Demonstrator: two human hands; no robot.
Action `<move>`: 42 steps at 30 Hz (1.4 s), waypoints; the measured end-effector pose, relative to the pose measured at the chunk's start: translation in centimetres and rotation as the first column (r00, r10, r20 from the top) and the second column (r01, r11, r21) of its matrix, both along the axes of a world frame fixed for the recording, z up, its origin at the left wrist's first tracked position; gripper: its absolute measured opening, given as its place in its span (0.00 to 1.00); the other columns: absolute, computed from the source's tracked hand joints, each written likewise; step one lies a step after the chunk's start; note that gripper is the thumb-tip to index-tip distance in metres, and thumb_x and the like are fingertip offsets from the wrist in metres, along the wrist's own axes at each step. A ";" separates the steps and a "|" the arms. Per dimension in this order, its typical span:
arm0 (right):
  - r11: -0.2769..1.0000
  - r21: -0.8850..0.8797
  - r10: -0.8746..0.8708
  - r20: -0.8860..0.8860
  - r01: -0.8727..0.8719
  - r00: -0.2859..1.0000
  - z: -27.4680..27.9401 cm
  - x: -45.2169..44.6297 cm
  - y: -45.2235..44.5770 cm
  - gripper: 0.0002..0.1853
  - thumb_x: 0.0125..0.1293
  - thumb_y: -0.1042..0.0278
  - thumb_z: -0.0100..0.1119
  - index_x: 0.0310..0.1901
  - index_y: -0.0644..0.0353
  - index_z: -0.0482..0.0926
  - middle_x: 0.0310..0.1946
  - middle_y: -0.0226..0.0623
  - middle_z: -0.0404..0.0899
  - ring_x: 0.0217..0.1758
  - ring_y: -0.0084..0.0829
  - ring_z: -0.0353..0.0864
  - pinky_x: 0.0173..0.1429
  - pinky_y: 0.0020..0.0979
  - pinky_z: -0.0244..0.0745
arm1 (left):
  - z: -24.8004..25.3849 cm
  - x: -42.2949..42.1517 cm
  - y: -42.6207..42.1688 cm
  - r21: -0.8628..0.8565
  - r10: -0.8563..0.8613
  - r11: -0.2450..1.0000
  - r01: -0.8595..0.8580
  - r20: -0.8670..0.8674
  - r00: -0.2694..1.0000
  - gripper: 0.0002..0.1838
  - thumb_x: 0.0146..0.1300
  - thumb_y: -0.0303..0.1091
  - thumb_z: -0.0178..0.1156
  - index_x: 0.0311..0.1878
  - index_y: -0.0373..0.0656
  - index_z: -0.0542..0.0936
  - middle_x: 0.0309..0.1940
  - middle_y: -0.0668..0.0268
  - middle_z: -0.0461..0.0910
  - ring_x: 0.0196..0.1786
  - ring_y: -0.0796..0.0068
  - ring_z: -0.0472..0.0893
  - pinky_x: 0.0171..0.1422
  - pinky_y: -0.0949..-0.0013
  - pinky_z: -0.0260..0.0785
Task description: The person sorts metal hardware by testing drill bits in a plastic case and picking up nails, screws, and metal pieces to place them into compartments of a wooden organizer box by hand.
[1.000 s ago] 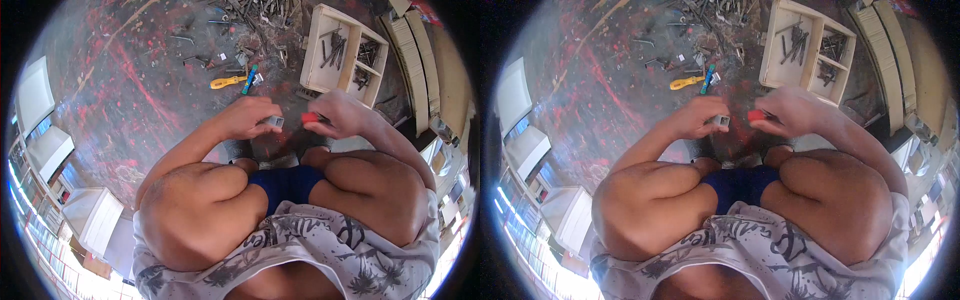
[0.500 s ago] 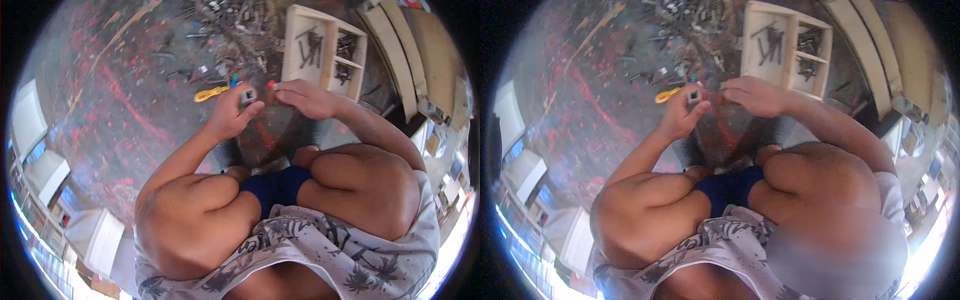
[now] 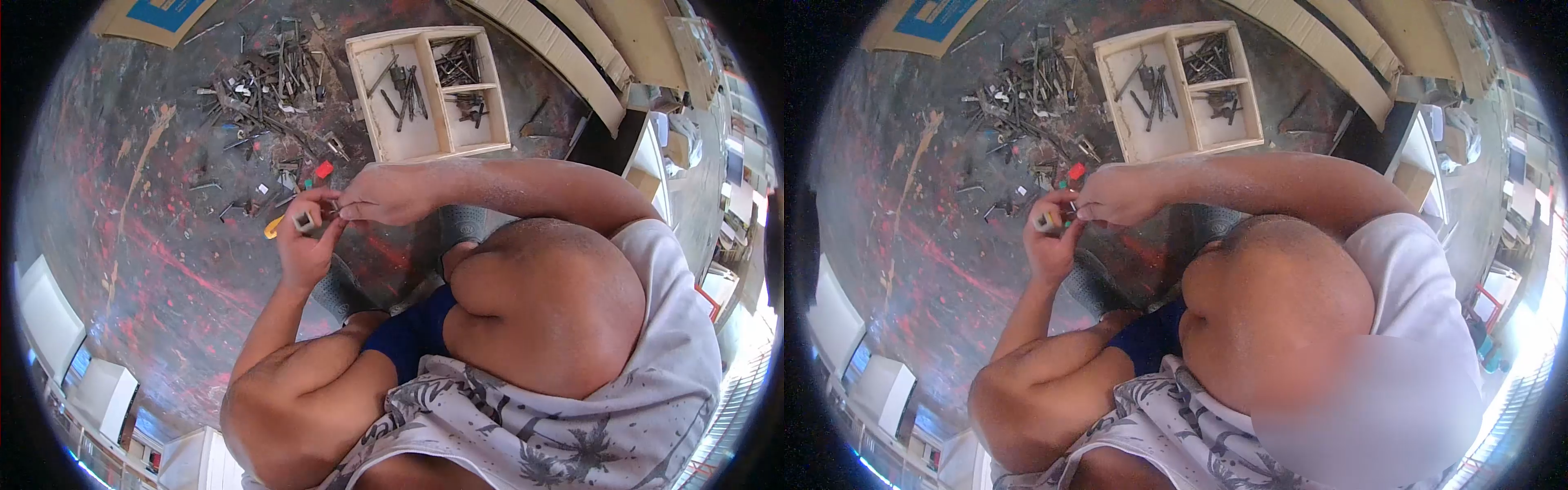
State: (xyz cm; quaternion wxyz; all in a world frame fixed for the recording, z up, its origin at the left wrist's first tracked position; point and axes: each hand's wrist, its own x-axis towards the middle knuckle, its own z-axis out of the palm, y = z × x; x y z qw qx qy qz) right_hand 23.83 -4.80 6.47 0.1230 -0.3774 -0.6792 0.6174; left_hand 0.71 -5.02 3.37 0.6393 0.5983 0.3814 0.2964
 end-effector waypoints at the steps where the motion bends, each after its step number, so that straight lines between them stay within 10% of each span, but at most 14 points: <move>1: 0.999 -0.036 0.004 -0.022 -0.005 1.000 0.3 0.1 0.0 0.20 0.78 0.57 0.50 0.36 0.64 0.83 0.29 0.48 0.84 0.39 0.50 0.86 0.47 0.49 0.77 | -0.6 -0.5 0.0 0.049 -0.015 0.999 0.014 0.019 1.000 0.19 0.62 0.19 0.72 0.39 0.45 0.68 0.55 0.54 0.81 0.50 0.70 0.80 0.58 0.62 0.77; 19: 0.965 0.232 -0.067 -0.221 0.119 0.973 0.1 1.8 0.0 0.13 0.79 0.65 0.54 0.50 0.67 0.82 0.45 0.52 0.78 0.51 0.51 0.79 0.57 0.47 0.73 | 0.3 0.4 1.4 0.123 0.028 0.991 -0.059 0.238 0.971 0.20 0.60 0.19 0.70 0.33 0.47 0.65 0.41 0.58 0.83 0.44 0.71 0.82 0.47 0.66 0.75; 23: 0.943 0.297 -0.199 0.131 0.153 0.971 2.7 2.9 1.3 0.11 0.76 0.69 0.58 0.54 0.62 0.85 0.40 0.42 0.80 0.46 0.42 0.81 0.54 0.38 0.75 | 1.0 0.7 2.2 0.307 0.005 0.951 -0.027 0.073 0.997 0.18 0.57 0.22 0.73 0.32 0.44 0.69 0.38 0.60 0.84 0.40 0.68 0.84 0.45 0.66 0.76; 33: 0.912 0.359 -0.121 -0.230 0.199 0.966 5.9 1.3 2.4 0.08 0.68 0.73 0.68 0.47 0.59 0.88 0.40 0.39 0.83 0.42 0.39 0.85 0.47 0.38 0.79 | 1.8 1.3 2.3 0.367 -0.105 0.912 0.182 -0.221 0.970 0.19 0.49 0.25 0.75 0.44 0.42 0.81 0.43 0.59 0.85 0.46 0.53 0.85 0.50 0.58 0.78; 42: 0.912 0.347 -0.217 -0.047 0.219 0.975 6.5 1.7 2.7 0.26 0.65 0.70 0.71 0.64 0.56 0.77 0.48 0.39 0.82 0.46 0.35 0.87 0.49 0.35 0.82 | 0.6 1.3 1.8 0.366 -0.085 0.923 0.122 -0.117 0.990 0.16 0.52 0.26 0.75 0.43 0.40 0.81 0.42 0.59 0.86 0.45 0.56 0.87 0.49 0.60 0.78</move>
